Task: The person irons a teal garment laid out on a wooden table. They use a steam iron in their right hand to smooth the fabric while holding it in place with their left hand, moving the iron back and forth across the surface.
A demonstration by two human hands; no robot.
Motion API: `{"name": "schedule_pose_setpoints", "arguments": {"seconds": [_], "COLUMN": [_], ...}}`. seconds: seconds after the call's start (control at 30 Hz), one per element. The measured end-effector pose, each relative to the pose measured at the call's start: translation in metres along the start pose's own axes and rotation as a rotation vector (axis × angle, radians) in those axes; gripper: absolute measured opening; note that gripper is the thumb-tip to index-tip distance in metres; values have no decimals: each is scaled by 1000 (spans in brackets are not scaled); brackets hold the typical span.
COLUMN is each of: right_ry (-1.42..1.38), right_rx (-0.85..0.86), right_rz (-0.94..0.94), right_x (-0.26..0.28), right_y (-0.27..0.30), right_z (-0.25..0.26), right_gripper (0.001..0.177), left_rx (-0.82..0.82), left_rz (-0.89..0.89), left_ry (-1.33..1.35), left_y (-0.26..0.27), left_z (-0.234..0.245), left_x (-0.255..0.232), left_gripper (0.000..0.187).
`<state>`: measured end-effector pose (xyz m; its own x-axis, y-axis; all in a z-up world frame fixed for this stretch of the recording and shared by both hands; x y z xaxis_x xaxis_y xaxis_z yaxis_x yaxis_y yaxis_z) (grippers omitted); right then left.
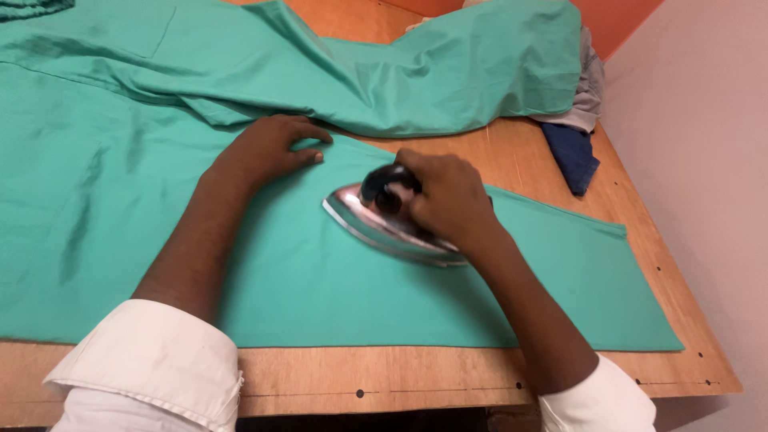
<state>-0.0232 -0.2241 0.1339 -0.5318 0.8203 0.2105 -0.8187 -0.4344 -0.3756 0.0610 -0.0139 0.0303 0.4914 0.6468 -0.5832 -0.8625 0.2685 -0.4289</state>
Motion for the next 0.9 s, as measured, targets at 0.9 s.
{"name": "schedule_pose_setpoints", "arguments": {"seconds": [0.9], "right_ry": [138], "right_rx": [-84], "right_rz": [-196], "right_x": [31], "right_y": [-28], "right_z": [-27], "right_gripper": [25], "left_rx": [-36], "left_rz": [-21], "left_ry": [-225], "left_y": [59], "left_z": [75], "left_x": [60], "left_gripper": [39]}}
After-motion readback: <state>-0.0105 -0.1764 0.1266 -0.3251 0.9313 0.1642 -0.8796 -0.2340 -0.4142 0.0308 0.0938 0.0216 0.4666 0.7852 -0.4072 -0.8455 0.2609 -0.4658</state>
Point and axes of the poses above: each hand's wrist, its own y-axis away from the middle knuckle, its own z-axis out of the back of the hand, x = y × z, the point moved 7 cm from there along -y, towards the middle knuckle, and after that the axes turned 5 degrees about -x, right-handed, at the moved point
